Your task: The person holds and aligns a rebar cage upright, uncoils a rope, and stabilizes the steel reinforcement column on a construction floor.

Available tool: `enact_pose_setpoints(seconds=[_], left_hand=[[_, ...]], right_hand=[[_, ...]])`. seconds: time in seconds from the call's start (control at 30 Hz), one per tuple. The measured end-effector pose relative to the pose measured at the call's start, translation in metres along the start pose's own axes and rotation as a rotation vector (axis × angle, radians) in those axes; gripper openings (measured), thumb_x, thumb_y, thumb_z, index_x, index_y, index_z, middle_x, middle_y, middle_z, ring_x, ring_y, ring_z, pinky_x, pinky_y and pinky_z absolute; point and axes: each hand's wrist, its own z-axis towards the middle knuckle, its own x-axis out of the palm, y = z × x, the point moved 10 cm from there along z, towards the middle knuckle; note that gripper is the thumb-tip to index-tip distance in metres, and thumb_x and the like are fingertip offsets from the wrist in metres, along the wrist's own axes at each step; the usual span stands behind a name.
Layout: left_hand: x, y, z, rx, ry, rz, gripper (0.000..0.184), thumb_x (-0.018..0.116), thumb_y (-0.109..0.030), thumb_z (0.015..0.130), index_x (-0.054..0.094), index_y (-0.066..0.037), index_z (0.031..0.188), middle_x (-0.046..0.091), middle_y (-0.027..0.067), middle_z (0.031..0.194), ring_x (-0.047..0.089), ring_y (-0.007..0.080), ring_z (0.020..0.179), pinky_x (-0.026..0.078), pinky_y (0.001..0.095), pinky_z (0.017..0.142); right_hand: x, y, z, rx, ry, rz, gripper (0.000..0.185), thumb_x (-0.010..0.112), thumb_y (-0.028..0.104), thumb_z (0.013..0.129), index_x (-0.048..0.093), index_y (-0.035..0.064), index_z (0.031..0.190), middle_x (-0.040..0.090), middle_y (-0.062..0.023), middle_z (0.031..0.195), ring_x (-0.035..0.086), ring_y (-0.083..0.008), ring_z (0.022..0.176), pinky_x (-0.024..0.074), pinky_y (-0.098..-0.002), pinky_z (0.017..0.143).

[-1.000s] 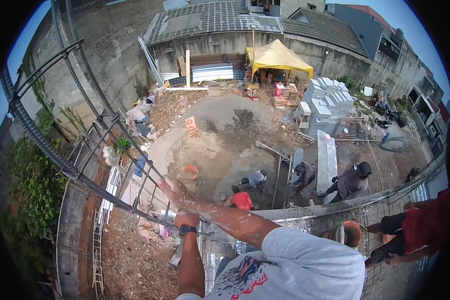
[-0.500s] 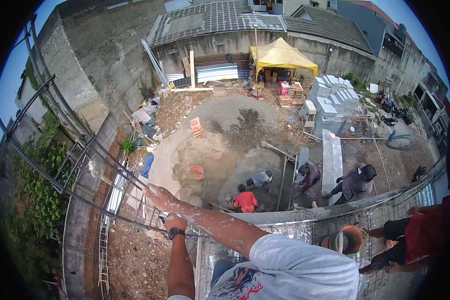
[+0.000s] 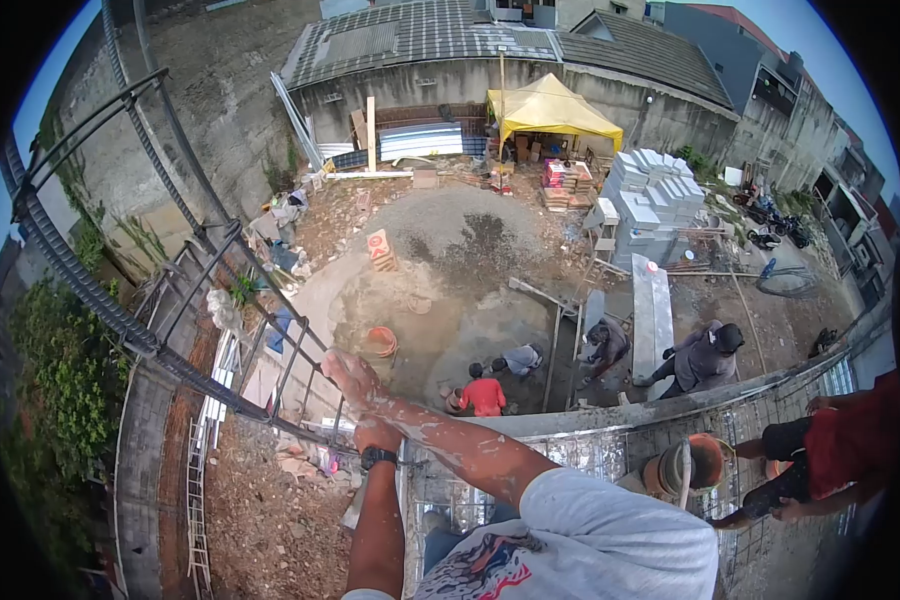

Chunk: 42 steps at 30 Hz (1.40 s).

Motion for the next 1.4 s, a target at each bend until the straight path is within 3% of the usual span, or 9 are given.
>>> enact_pose_setpoints(seconds=[0.2, 0.43, 0.53, 0.63, 0.73, 0.93, 1.17, 1.27, 1.4], left_hand=[[0.030, 0.007, 0.005, 0.056, -0.025, -0.266, 0.035, 0.060, -0.028, 0.074, 0.064, 0.001, 0.093, 0.065, 0.0218, 0.086, 0.064, 0.0369, 0.078, 0.052, 0.0443, 0.067], [-0.054, -0.022, -0.013, 0.147, -0.096, -0.298, 0.044, 0.068, -0.037, 0.070, 0.064, -0.001, 0.095, 0.064, 0.0194, 0.094, 0.063, 0.0337, 0.089, 0.051, 0.0411, 0.077], [-0.043, -0.029, -0.011, 0.195, 0.147, -0.260, 0.044, 0.068, -0.037, 0.070, 0.065, -0.001, 0.095, 0.064, 0.0200, 0.095, 0.062, 0.0339, 0.091, 0.049, 0.0413, 0.080], [-0.062, -0.033, -0.014, 0.245, 0.017, -0.341, 0.038, 0.066, -0.034, 0.071, 0.067, -0.003, 0.093, 0.066, 0.0167, 0.094, 0.062, 0.0338, 0.088, 0.049, 0.0418, 0.079], [-0.056, -0.038, -0.019, 0.332, -0.030, -0.318, 0.031, 0.062, -0.029, 0.074, 0.067, -0.005, 0.093, 0.067, 0.0154, 0.093, 0.062, 0.0331, 0.088, 0.048, 0.0416, 0.079], [-0.055, -0.043, -0.024, 0.410, -0.033, -0.224, 0.029, 0.055, -0.028, 0.079, 0.067, -0.009, 0.096, 0.067, 0.0121, 0.099, 0.061, 0.0301, 0.094, 0.047, 0.0408, 0.080], [-0.034, -0.041, -0.024, 0.442, -0.006, -0.226, 0.038, 0.056, -0.031, 0.079, 0.061, -0.009, 0.109, 0.062, 0.0125, 0.112, 0.055, 0.0292, 0.105, 0.042, 0.0392, 0.089], [-0.005, -0.023, -0.018, 0.352, -0.042, -0.490, 0.041, 0.059, -0.030, 0.077, 0.058, -0.007, 0.111, 0.061, 0.0123, 0.110, 0.056, 0.0307, 0.103, 0.040, 0.0400, 0.091], [0.000, -0.031, -0.023, 0.527, -0.156, -0.425, 0.051, 0.065, -0.038, 0.074, 0.059, -0.005, 0.112, 0.059, 0.0183, 0.107, 0.055, 0.0365, 0.102, 0.045, 0.0433, 0.086]], right_hand=[[-0.001, -0.022, 0.004, -0.090, -0.237, -0.030, 0.048, 0.032, 0.045, 0.098, 0.052, 0.0044, 0.081, 0.050, -0.0070, 0.066, 0.050, -0.0206, 0.064, 0.0408, -0.0340, 0.064], [-0.013, -0.017, -0.013, 0.280, -0.360, -0.102, 0.051, 0.035, 0.050, 0.096, 0.052, 0.0047, 0.081, 0.051, -0.0067, 0.066, 0.051, -0.0199, 0.060, 0.0422, -0.0359, 0.060], [-0.011, 0.005, -0.016, 0.201, -0.380, -0.102, 0.055, 0.032, 0.057, 0.095, 0.052, 0.0094, 0.075, 0.042, 0.0013, 0.059, 0.040, -0.0111, 0.057, 0.0321, -0.0292, 0.053], [-0.019, 0.009, -0.014, 0.111, -0.437, -0.262, 0.057, 0.031, 0.057, 0.095, 0.054, 0.0066, 0.078, 0.044, 0.0003, 0.061, 0.042, -0.0127, 0.058, 0.0340, -0.0307, 0.055], [-0.019, 0.004, -0.019, 0.174, -0.420, -0.217, 0.056, 0.032, 0.052, 0.096, 0.052, 0.0023, 0.081, 0.052, -0.0097, 0.070, 0.052, -0.0238, 0.069, 0.0411, -0.0376, 0.067], [-0.017, 0.011, -0.020, 0.140, -0.397, -0.203, 0.057, 0.031, 0.052, 0.096, 0.052, 0.0015, 0.081, 0.052, -0.0131, 0.071, 0.052, -0.0285, 0.069, 0.0404, -0.0380, 0.068], [-0.021, -0.015, -0.010, 0.019, -0.408, -0.210, 0.055, 0.031, 0.051, 0.096, 0.050, 0.0025, 0.078, 0.050, -0.0131, 0.069, 0.051, -0.0278, 0.068, 0.0401, -0.0385, 0.068], [-0.018, 0.000, -0.010, -0.022, -0.383, -0.256, 0.054, 0.030, 0.050, 0.097, 0.048, 0.0034, 0.077, 0.048, -0.0118, 0.067, 0.049, -0.0265, 0.066, 0.0396, -0.0375, 0.066], [-0.015, -0.002, -0.010, -0.034, -0.393, -0.235, 0.054, 0.028, 0.050, 0.097, 0.047, 0.0042, 0.075, 0.046, -0.0091, 0.064, 0.046, -0.0224, 0.063, 0.0388, -0.0354, 0.065]])
